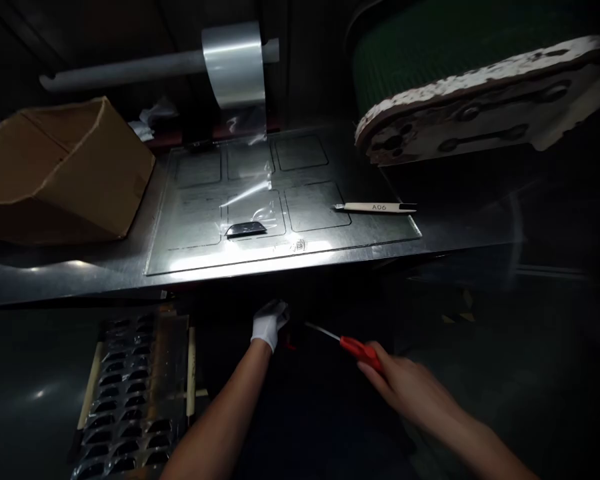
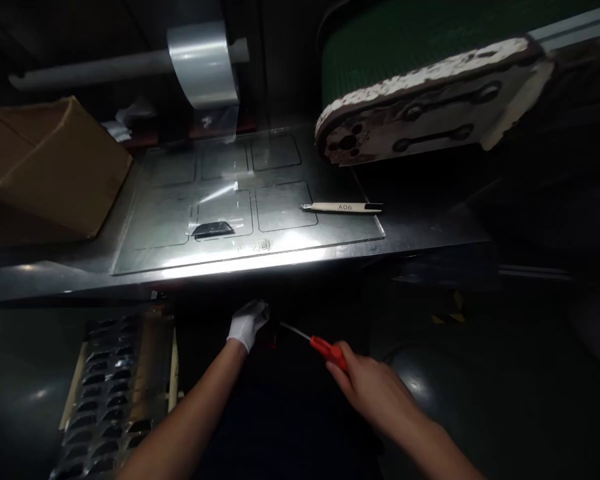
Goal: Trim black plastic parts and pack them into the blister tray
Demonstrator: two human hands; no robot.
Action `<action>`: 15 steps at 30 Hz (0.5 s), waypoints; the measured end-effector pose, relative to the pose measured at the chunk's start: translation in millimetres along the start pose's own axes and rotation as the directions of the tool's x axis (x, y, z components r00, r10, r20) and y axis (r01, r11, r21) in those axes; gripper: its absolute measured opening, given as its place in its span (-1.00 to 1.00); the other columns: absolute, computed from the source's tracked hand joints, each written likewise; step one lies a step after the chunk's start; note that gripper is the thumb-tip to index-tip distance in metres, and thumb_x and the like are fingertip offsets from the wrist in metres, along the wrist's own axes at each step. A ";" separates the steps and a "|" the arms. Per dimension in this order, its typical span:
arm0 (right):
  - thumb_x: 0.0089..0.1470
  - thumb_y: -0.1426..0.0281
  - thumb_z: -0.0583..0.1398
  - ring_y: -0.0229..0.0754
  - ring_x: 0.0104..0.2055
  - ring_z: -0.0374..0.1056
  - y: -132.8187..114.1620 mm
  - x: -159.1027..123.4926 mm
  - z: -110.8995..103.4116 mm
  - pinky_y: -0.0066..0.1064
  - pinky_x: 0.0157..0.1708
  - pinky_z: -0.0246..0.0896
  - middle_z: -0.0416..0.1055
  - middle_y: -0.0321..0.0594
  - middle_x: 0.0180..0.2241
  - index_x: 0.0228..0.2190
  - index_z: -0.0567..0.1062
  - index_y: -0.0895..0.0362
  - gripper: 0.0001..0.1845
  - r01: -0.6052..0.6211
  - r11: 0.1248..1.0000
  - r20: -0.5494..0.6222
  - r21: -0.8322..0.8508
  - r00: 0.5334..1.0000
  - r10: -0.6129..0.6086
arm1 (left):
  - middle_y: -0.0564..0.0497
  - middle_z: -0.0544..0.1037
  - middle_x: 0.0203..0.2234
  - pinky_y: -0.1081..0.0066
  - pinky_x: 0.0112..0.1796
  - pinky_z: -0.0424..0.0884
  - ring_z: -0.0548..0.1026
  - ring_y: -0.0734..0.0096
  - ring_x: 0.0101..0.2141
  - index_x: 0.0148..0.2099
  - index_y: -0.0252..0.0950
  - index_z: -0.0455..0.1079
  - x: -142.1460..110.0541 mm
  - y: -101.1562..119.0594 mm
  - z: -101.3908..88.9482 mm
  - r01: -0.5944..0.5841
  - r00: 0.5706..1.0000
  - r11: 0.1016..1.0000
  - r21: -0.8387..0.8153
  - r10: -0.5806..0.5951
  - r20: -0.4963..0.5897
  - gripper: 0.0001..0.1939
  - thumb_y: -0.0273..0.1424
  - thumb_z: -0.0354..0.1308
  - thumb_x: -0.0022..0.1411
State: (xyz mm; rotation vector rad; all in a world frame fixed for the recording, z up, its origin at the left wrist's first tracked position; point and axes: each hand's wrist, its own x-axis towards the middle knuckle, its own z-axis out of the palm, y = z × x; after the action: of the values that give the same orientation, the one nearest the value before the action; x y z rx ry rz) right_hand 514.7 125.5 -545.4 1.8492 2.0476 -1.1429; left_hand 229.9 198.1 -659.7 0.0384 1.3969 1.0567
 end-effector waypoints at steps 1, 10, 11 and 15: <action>0.38 0.06 -0.06 0.09 -0.44 0.51 -8.3 7.2 3.1 -0.27 -0.48 0.13 0.56 -0.19 -0.44 -0.04 0.38 -0.03 -0.63 -0.016 0.999 0.002 -0.035 1.000 0.016 | -0.06 0.58 -0.17 0.27 -0.22 0.59 0.58 0.34 -0.25 0.00 -0.36 0.47 12.3 -9.8 -4.7 0.026 0.999 0.999 0.026 -0.025 -0.029 -0.77 -0.33 0.26 0.39; 0.38 0.06 -0.02 0.05 -0.40 0.48 -28.3 23.8 -19.7 -0.33 -0.45 0.04 0.54 -0.15 -0.39 -0.09 0.37 0.03 -0.64 -0.019 0.988 0.084 -0.156 0.996 0.032 | -0.09 0.59 -0.10 0.21 -0.15 0.59 0.58 0.29 -0.17 0.00 -0.34 0.49 42.4 -24.3 -27.8 0.119 0.993 0.984 0.136 -0.116 -0.033 -0.76 -0.28 0.25 0.40; 0.38 0.06 -0.02 0.05 -0.40 0.48 -28.7 25.7 -21.9 -0.33 -0.45 0.04 0.55 -0.14 -0.38 -0.08 0.37 0.04 -0.64 -0.028 0.985 0.085 -0.171 0.995 0.043 | -0.09 0.59 -0.10 0.21 -0.15 0.59 0.59 0.29 -0.17 0.01 -0.34 0.49 43.1 -24.9 -28.9 0.124 0.992 0.984 0.125 -0.122 -0.024 -0.75 -0.29 0.26 0.40; 0.36 0.07 0.01 0.04 -0.34 0.49 -32.7 34.2 -26.7 -0.32 -0.39 0.09 0.55 -0.10 -0.34 -0.07 0.40 0.07 -0.62 -0.006 0.992 0.149 -0.127 0.988 0.025 | -0.10 0.58 -0.06 0.20 -0.16 0.61 0.59 0.27 -0.15 0.09 -0.34 0.45 43.4 -25.7 -36.6 0.143 0.990 0.989 0.043 -0.143 0.004 -0.71 -0.33 0.26 0.40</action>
State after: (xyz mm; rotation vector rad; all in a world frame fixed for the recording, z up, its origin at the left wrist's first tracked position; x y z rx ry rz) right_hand 487.2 170.6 -532.6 1.6638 1.9705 -1.0857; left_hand 207.5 190.1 -717.3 -0.0269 1.3946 0.9077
